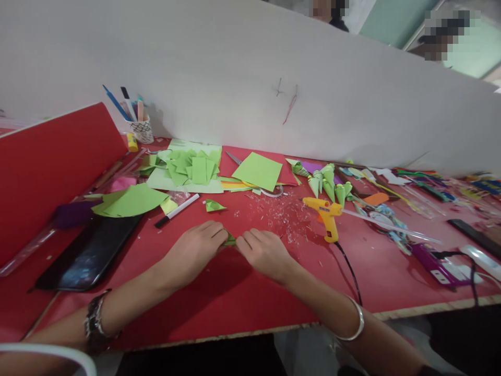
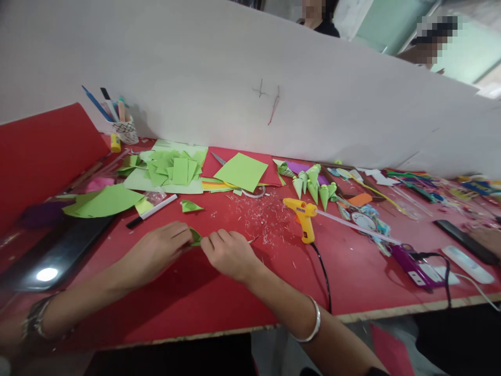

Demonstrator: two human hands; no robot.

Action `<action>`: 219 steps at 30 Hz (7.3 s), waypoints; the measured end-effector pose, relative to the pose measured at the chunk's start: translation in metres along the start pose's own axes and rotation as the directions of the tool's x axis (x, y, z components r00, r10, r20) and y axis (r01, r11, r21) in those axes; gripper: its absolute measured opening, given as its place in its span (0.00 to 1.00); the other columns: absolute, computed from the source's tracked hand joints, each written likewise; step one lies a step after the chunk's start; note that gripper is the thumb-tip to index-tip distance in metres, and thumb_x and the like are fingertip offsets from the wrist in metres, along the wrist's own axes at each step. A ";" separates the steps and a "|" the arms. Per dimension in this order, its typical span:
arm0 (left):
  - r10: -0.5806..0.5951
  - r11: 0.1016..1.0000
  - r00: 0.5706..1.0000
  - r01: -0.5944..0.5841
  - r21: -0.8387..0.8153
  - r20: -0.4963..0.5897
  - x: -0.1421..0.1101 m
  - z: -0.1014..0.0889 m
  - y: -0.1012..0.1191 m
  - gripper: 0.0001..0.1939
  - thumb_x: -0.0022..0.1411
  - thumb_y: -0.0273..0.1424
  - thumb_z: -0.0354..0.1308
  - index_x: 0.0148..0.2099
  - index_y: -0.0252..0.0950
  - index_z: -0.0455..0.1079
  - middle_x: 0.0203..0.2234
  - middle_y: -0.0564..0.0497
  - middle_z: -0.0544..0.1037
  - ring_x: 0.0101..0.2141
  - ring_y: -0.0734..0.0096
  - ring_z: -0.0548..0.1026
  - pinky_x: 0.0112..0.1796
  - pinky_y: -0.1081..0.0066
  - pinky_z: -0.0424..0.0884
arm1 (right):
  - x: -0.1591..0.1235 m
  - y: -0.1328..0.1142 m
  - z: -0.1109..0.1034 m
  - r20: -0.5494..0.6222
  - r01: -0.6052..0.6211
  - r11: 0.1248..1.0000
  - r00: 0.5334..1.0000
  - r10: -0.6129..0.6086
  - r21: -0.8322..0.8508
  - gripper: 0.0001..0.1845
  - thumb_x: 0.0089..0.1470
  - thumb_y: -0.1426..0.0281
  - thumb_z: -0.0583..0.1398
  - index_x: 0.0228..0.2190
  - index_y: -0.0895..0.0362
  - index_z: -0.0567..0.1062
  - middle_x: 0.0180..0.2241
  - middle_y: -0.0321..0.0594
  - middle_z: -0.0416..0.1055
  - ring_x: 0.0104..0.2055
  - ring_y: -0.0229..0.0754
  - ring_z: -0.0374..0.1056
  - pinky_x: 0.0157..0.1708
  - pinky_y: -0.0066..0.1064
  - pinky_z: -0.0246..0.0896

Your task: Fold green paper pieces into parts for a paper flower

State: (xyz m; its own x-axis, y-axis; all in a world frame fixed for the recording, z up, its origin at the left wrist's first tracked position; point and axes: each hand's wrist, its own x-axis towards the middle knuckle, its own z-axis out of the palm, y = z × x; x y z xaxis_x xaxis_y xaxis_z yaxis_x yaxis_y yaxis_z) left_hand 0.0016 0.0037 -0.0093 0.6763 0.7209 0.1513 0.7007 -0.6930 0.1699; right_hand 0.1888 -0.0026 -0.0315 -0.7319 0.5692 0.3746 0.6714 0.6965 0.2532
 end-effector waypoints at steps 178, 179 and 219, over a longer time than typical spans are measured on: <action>-0.015 0.907 0.990 0.071 0.414 -0.137 -0.014 -0.003 -0.082 0.17 0.63 0.34 0.42 0.29 0.34 0.67 0.16 0.49 0.69 0.20 0.66 0.68 0.23 0.70 0.58 | 0.007 0.111 -0.067 0.587 -0.494 0.733 0.793 0.160 0.468 0.17 0.56 0.65 0.47 0.24 0.58 0.70 0.24 0.36 0.67 0.26 0.36 0.60 0.27 0.27 0.50; -0.040 0.912 0.989 0.095 0.399 -0.143 -0.015 -0.002 -0.082 0.18 0.63 0.36 0.41 0.29 0.34 0.67 0.16 0.49 0.69 0.20 0.66 0.69 0.22 0.71 0.58 | 0.007 0.111 -0.062 0.571 -0.514 0.726 0.795 0.205 0.456 0.17 0.56 0.65 0.47 0.25 0.58 0.71 0.26 0.37 0.68 0.28 0.37 0.61 0.28 0.28 0.52; -0.039 0.942 0.999 0.039 -0.335 0.006 0.019 0.027 -0.017 0.12 0.59 0.25 0.42 0.35 0.34 0.67 0.31 0.49 0.67 0.34 0.69 0.66 0.36 0.69 0.63 | 0.018 0.014 0.008 0.208 -0.384 0.366 0.875 0.437 0.848 0.05 0.52 0.71 0.55 0.34 0.55 0.69 0.34 0.38 0.66 0.35 0.36 0.63 0.34 0.28 0.58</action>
State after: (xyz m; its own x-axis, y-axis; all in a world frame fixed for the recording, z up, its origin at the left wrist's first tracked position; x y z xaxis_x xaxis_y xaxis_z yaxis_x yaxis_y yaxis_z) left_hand 0.0091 0.0290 -0.0358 0.6498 0.7474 0.1387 0.6099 -0.6215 0.4917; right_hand 0.1845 0.0210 -0.0289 -0.3716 0.8933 0.2529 0.4273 0.4064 -0.8076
